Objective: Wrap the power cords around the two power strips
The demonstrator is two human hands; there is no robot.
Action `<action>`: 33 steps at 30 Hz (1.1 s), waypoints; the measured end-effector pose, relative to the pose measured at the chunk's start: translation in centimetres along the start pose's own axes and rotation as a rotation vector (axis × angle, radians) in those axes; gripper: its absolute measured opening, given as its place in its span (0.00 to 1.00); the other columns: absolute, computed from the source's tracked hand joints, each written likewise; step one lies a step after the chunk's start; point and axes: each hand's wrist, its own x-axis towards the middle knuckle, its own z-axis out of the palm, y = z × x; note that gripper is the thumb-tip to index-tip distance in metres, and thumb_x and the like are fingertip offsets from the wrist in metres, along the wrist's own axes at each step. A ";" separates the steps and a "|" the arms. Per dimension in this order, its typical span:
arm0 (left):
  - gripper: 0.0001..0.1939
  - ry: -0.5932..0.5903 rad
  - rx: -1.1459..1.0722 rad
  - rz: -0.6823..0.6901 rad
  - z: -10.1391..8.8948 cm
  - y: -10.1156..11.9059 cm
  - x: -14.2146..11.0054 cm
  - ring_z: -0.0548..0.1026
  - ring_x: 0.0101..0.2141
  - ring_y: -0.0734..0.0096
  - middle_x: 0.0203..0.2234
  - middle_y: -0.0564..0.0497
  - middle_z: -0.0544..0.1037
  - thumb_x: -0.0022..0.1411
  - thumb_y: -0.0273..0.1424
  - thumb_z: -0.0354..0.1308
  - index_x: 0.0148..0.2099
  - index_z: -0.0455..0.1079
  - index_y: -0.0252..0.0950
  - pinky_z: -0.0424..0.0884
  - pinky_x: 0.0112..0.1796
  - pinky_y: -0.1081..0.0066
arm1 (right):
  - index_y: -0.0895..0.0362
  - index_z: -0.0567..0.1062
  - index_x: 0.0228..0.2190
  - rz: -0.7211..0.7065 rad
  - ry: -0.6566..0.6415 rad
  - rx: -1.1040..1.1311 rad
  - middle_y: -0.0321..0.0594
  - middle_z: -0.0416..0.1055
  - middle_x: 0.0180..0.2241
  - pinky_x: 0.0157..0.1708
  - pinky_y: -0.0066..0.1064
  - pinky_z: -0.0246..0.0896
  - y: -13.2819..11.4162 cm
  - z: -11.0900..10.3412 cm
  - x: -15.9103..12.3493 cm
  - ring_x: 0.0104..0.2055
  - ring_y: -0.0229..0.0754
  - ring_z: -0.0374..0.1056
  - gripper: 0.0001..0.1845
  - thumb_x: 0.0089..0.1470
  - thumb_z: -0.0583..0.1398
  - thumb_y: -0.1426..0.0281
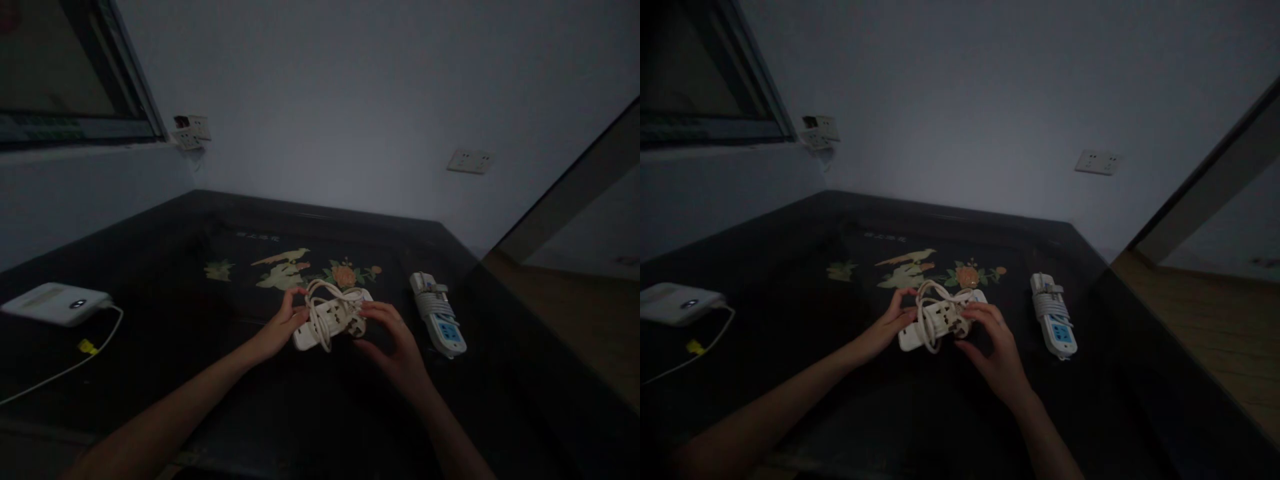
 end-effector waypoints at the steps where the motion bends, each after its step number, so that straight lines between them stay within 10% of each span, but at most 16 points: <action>1: 0.28 0.035 0.001 0.008 -0.3 0.2 0.2 0.74 0.29 0.69 0.33 0.51 0.74 0.58 0.47 0.55 0.52 0.45 0.43 0.66 0.31 0.69 | 0.51 0.71 0.45 0.011 0.027 -0.004 0.44 0.69 0.46 0.50 0.45 0.64 0.2 -0.1 0.0 0.50 0.49 0.67 0.17 0.52 0.63 0.70; 8: 0.33 0.307 -0.018 0.062 -4.0 2.8 0.7 0.73 0.28 0.70 0.33 0.51 0.75 0.55 0.45 0.59 0.55 0.46 0.43 0.66 0.29 0.72 | 0.51 0.74 0.38 0.135 0.142 0.048 0.42 0.71 0.40 0.36 0.34 0.74 1.7 -0.3 -0.3 0.41 0.44 0.72 0.08 0.54 0.60 0.68; 18: 0.34 0.656 0.103 0.085 -14.1 1.3 -0.5 0.72 0.24 0.73 0.30 0.56 0.71 0.46 0.47 0.64 0.46 0.48 0.43 0.66 0.27 0.73 | 0.50 0.76 0.32 -0.058 0.020 -0.074 0.40 0.75 0.34 0.31 0.28 0.74 1.3 1.2 -0.8 0.34 0.43 0.75 0.05 0.55 0.58 0.67; 33: 0.22 0.784 0.563 0.025 -16.1 1.5 -1.5 0.73 0.27 0.66 0.25 0.56 0.72 0.54 0.42 0.58 0.47 0.57 0.39 0.68 0.34 0.66 | 0.50 0.73 0.33 0.038 -0.190 0.008 0.39 0.72 0.35 0.35 0.29 0.70 1.6 2.9 -1.6 0.37 0.41 0.73 0.07 0.57 0.55 0.71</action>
